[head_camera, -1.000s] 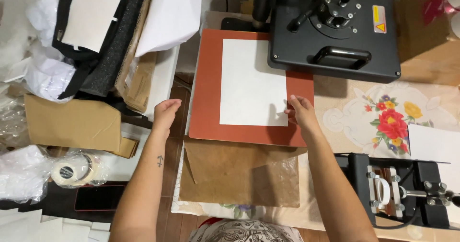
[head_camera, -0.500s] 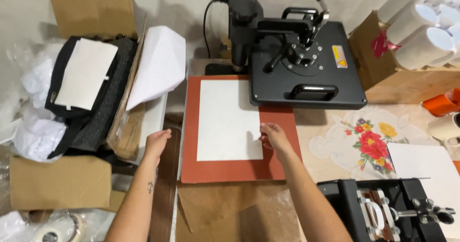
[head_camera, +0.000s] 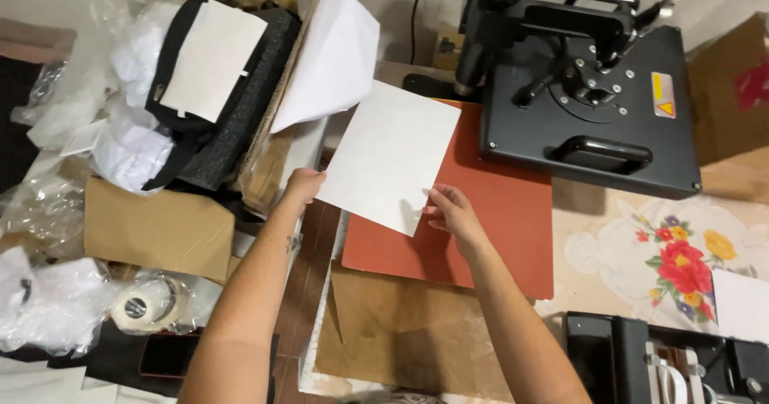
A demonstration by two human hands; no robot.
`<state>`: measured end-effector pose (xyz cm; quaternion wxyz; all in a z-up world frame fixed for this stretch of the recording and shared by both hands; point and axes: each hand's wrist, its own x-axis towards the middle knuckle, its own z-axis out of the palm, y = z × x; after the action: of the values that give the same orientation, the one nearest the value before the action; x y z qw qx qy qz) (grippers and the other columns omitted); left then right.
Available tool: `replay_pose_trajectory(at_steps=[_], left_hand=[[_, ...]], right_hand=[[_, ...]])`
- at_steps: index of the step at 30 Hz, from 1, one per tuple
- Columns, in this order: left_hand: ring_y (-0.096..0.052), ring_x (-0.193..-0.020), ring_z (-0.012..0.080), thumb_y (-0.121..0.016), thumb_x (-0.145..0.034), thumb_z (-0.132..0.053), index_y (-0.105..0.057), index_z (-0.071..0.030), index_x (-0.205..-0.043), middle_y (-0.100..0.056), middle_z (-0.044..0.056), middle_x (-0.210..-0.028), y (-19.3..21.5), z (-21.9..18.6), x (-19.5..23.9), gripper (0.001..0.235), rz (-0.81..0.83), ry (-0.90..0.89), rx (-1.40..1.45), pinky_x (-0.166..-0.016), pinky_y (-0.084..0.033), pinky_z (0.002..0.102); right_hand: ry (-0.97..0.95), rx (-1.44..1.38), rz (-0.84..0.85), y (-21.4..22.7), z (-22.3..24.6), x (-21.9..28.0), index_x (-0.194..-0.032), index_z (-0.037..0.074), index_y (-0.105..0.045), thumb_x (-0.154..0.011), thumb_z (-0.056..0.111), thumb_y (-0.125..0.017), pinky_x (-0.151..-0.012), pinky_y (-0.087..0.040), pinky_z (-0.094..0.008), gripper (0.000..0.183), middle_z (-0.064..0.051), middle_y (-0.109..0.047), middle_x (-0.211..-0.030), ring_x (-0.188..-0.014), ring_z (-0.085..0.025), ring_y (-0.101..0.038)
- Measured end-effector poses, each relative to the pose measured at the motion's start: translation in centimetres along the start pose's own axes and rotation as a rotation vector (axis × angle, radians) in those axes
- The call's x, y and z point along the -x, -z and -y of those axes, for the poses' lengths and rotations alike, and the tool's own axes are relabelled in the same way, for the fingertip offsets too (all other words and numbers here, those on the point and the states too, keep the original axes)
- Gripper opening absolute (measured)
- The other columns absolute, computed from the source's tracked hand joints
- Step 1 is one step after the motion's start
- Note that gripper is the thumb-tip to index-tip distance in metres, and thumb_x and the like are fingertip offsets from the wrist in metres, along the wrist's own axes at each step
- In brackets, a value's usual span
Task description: Operating a manual heat press to transfer designs onto fabric, including aligning the transfer paper and teflon sheet.
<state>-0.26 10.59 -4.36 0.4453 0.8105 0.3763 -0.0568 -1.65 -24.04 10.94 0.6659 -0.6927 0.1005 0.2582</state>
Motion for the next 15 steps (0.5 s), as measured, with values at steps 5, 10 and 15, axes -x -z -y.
replay_pose_trajectory(at_steps=[5,10,15], left_hand=[[-0.074,-0.08,0.0292,-0.076,-0.081,-0.026,-0.078,-0.011,-0.104,-0.075,0.013,-0.09,0.4,0.7,-0.1,0.027,-0.045,-0.044,0.108,-0.057,-0.063,0.036],[-0.071,-0.086,0.0238,-0.073,-0.086,-0.02,-0.069,0.004,-0.117,-0.073,0.021,-0.1,4.7,0.5,7.4,0.039,0.132,-0.028,0.341,-0.068,-0.06,0.032],[-0.066,-0.086,0.0138,-0.07,-0.09,-0.016,-0.064,0.008,-0.124,-0.07,0.011,-0.104,10.2,4.2,17.6,0.042,0.141,0.003,0.519,-0.069,-0.052,0.021]], right_hand=[[0.047,-0.035,0.024,-0.1,0.0,0.6,-0.144,-0.005,-0.045,-0.098,0.031,-0.065,-0.086,-0.057,-0.041,0.062,-0.015,-0.055,-0.131,-0.105,-0.027,-0.066],[0.106,-0.016,0.035,0.7,0.3,3.6,-0.143,-0.005,-0.047,-0.098,0.028,-0.063,-0.087,-0.056,-0.038,0.057,-0.015,-0.055,-0.13,-0.106,-0.024,-0.065],[0.121,0.032,0.061,2.0,1.0,6.9,-0.138,-0.004,-0.055,-0.102,0.024,-0.057,-0.088,-0.052,-0.041,0.046,-0.017,-0.063,-0.127,-0.105,-0.027,-0.064]])
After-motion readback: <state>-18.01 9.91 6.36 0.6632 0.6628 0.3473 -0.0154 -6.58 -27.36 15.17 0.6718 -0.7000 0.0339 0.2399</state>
